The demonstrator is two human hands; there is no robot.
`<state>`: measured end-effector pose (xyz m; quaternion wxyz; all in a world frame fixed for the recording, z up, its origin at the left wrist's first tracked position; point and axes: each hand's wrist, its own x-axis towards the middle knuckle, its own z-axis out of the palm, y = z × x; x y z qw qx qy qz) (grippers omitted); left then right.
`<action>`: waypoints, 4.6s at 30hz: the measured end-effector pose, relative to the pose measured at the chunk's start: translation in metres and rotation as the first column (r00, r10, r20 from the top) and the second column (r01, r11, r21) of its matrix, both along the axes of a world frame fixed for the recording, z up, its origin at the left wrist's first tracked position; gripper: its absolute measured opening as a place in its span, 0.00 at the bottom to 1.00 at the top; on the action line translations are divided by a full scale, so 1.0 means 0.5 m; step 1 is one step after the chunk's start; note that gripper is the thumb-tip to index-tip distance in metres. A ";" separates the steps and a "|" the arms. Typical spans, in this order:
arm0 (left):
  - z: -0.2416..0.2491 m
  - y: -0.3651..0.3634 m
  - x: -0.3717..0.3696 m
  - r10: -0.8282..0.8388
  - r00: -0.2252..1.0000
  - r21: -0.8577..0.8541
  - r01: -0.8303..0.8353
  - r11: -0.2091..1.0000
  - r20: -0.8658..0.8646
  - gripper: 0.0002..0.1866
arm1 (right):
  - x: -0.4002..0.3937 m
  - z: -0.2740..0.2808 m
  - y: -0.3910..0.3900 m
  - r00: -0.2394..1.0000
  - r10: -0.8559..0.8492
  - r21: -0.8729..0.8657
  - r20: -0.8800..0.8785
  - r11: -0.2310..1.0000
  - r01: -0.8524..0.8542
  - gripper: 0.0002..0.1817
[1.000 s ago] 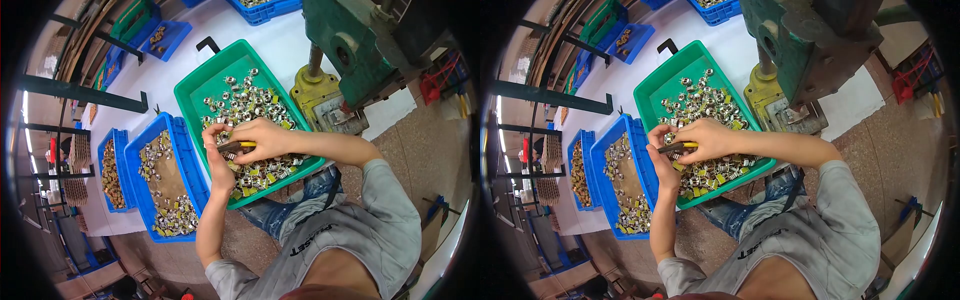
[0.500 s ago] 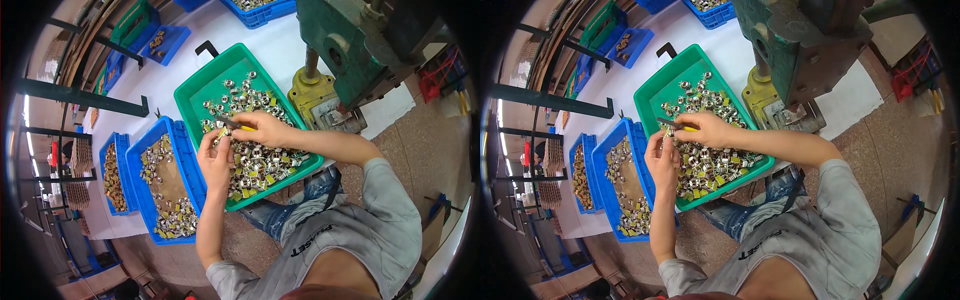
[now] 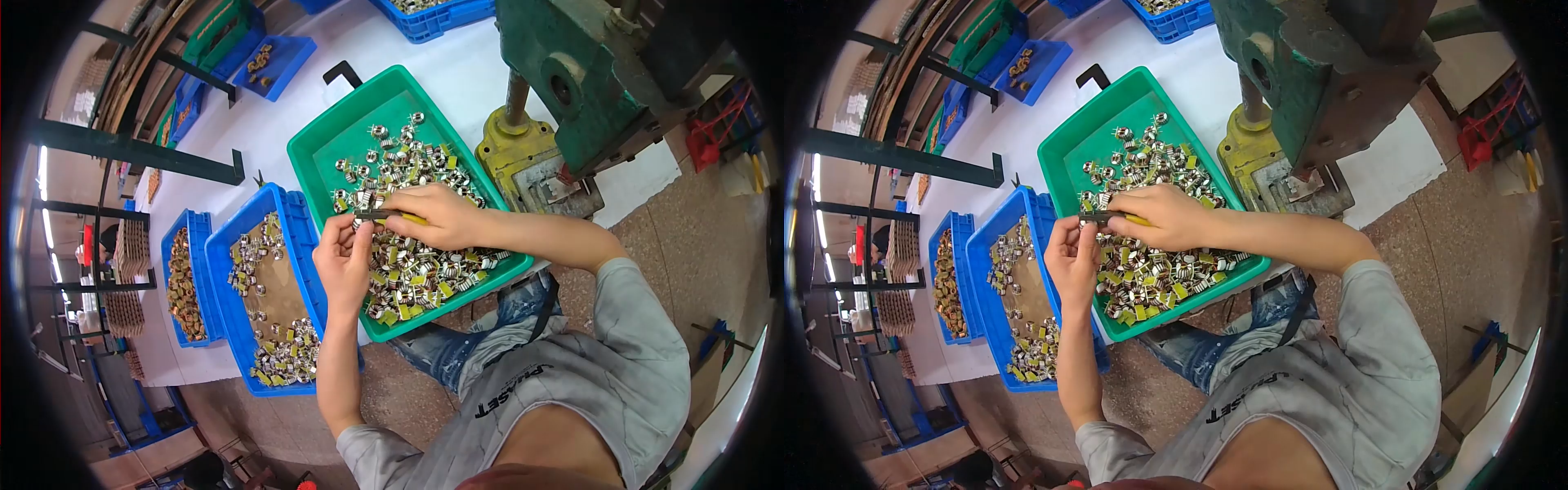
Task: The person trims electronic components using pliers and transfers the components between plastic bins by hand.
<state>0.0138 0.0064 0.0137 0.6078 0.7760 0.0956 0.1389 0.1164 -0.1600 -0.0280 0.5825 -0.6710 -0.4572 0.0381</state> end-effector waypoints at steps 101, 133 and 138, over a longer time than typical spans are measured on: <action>0.000 0.034 -0.009 -0.247 0.969 -0.036 0.246 0.969 -0.018 0.09 | -0.001 0.012 -0.008 0.981 -0.063 0.069 0.184 0.996 0.051 0.08; -0.014 -0.002 -0.003 -0.006 0.996 0.195 -0.011 0.981 0.089 0.09 | 0.009 0.021 -0.015 0.987 0.110 -0.022 -0.119 0.993 -0.114 0.10; -0.021 -0.001 -0.002 -0.002 0.997 0.252 -0.019 0.968 0.081 0.09 | 0.004 0.006 -0.002 0.990 -0.027 0.035 0.139 0.999 0.023 0.09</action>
